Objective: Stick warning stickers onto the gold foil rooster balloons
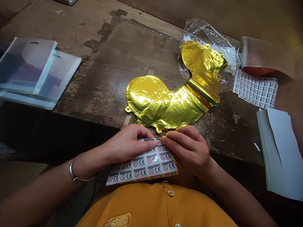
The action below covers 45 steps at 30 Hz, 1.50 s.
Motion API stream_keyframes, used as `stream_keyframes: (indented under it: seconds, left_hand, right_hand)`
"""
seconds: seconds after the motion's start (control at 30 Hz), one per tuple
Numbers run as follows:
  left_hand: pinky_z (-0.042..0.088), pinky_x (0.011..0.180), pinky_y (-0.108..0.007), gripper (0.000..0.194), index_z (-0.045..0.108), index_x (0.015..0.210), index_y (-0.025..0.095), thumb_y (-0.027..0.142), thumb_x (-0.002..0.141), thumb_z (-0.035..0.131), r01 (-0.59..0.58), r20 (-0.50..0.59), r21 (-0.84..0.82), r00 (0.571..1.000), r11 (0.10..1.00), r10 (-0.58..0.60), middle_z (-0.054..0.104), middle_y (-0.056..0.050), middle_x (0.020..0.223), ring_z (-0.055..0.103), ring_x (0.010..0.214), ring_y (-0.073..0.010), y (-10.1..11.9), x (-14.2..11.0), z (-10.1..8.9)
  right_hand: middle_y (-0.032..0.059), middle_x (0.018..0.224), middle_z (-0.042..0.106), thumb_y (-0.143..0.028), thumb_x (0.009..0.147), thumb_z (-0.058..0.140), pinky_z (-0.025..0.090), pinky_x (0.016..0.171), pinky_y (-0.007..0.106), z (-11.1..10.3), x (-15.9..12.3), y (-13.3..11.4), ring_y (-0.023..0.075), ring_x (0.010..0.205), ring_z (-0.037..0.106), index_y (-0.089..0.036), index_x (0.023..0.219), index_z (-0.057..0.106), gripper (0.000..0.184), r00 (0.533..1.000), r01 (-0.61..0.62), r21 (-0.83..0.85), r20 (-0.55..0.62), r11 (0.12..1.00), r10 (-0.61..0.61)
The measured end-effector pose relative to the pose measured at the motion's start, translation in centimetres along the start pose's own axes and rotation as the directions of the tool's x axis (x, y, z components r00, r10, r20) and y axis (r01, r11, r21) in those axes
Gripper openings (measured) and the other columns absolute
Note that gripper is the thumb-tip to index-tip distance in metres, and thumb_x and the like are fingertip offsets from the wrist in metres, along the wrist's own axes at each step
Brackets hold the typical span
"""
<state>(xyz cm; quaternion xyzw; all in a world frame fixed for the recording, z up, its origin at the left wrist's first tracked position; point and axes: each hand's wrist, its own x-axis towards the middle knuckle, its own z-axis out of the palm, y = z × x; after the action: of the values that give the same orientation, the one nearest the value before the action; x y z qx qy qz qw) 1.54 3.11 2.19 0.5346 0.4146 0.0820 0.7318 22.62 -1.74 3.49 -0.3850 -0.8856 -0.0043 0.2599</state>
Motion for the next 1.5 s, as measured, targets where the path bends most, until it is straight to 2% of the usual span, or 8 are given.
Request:
stream_keyframes:
  seconds: [0.1, 0.2, 0.37, 0.77, 0.97, 1.2, 1.4, 1.5]
  left_hand:
    - [0.041, 0.050, -0.019, 0.023, 0.068, 0.076, 0.015, 0.038, 0.076, 0.066, 0.027, -0.009, -0.016, 1.000, 0.999, -0.028, 0.065, 0.000, 0.067, 0.055, 0.057, -0.0106, -0.1, 0.0, 0.0]
    - [0.040, 0.049, -0.020, 0.023, 0.068, 0.075, 0.015, 0.038, 0.074, 0.067, 0.046, 0.000, -0.043, 0.999, 0.998, -0.046, 0.064, 0.000, 0.066, 0.054, 0.055, -0.0104, -0.1, 0.0, 0.0]
    - [0.040, 0.050, -0.020, 0.022, 0.067, 0.075, 0.016, 0.038, 0.075, 0.066, 0.019, 0.021, -0.052, 1.000, 0.998, -0.018, 0.064, 0.001, 0.065, 0.054, 0.055, -0.0105, 0.0, 0.0, -0.1]
    - [0.040, 0.053, -0.019, 0.019, 0.067, 0.075, 0.016, 0.032, 0.082, 0.058, -0.102, -0.044, 0.225, 0.992, 0.969, 0.115, 0.062, 0.002, 0.068, 0.053, 0.060, -0.0107, 0.8, -0.4, 0.3]
    - [0.039, 0.054, -0.018, 0.018, 0.067, 0.076, 0.018, 0.030, 0.084, 0.057, -0.130, -0.021, 0.274, 0.990, 0.953, 0.141, 0.062, 0.003, 0.068, 0.052, 0.062, -0.0097, 0.8, -0.6, 0.5]
    - [0.038, 0.053, -0.019, 0.020, 0.067, 0.076, 0.017, 0.034, 0.083, 0.057, -0.087, -0.014, 0.230, 0.996, 0.969, 0.093, 0.062, 0.003, 0.068, 0.052, 0.062, -0.0100, 0.8, -0.7, 0.6]
    - [0.039, 0.055, -0.019, 0.019, 0.068, 0.076, 0.018, 0.032, 0.083, 0.058, -0.093, -0.018, 0.236, 0.995, 0.967, 0.100, 0.063, 0.003, 0.069, 0.053, 0.063, -0.0101, 0.6, -0.6, 0.7]
    - [0.039, 0.054, -0.019, 0.018, 0.068, 0.077, 0.018, 0.033, 0.082, 0.058, -0.081, -0.020, 0.229, 0.996, 0.970, 0.088, 0.063, 0.003, 0.069, 0.053, 0.062, -0.0100, 0.7, -0.6, 0.7]
  right_hand:
    - [0.0035, 0.089, 0.072, -0.015, 0.083, 0.058, 0.048, 0.071, 0.034, -0.1, 0.0, 0.2, 0.0180, 0.079, 0.056, -0.021, 0.097, 0.066, 0.017, 0.994, 0.110, -0.054, -0.009, 0.993, -0.110]
    - [0.0023, 0.091, 0.073, -0.014, 0.083, 0.056, 0.048, 0.071, 0.034, 0.1, -0.1, 0.3, 0.0176, 0.078, 0.057, -0.022, 0.097, 0.067, 0.019, 0.992, 0.128, -0.074, -0.012, 0.989, -0.129]
    - [0.0053, 0.094, 0.073, -0.016, 0.080, 0.068, 0.052, 0.074, 0.036, 0.3, 0.1, 0.1, 0.0183, 0.081, 0.061, -0.021, 0.103, 0.067, 0.024, 0.997, -0.062, 0.044, -0.046, 0.997, 0.064]
    - [0.0084, 0.091, 0.066, -0.023, 0.081, 0.068, 0.053, 0.074, 0.035, -1.1, 0.9, -0.3, 0.0195, 0.085, 0.060, -0.017, 0.098, 0.068, 0.018, 0.945, -0.325, 0.196, 0.093, 0.925, 0.312]
    - [0.0087, 0.084, 0.065, -0.013, 0.078, 0.068, 0.051, 0.070, 0.034, -0.8, 0.9, -0.6, 0.0181, 0.078, 0.056, -0.014, 0.089, 0.070, 0.011, 0.963, -0.268, 0.175, 0.082, 0.947, 0.257]
    - [0.0077, 0.088, 0.067, -0.010, 0.075, 0.070, 0.050, 0.071, 0.036, -0.4, -0.1, -0.5, 0.0187, 0.080, 0.055, -0.016, 0.096, 0.066, 0.021, 0.997, -0.076, 0.133, -0.014, 0.988, 0.078]
    - [0.0088, 0.088, 0.063, -0.015, 0.079, 0.068, 0.050, 0.073, 0.034, -0.9, 0.8, -0.8, 0.0186, 0.082, 0.056, -0.014, 0.096, 0.066, 0.018, 0.965, -0.263, 0.152, 0.030, 0.953, 0.261]
    - [0.0071, 0.080, 0.061, -0.013, 0.081, 0.065, 0.048, 0.067, 0.032, -0.9, 1.0, -0.9, 0.0168, 0.076, 0.052, -0.015, 0.085, 0.067, 0.005, 0.964, -0.265, 0.132, 0.063, 0.955, 0.259]
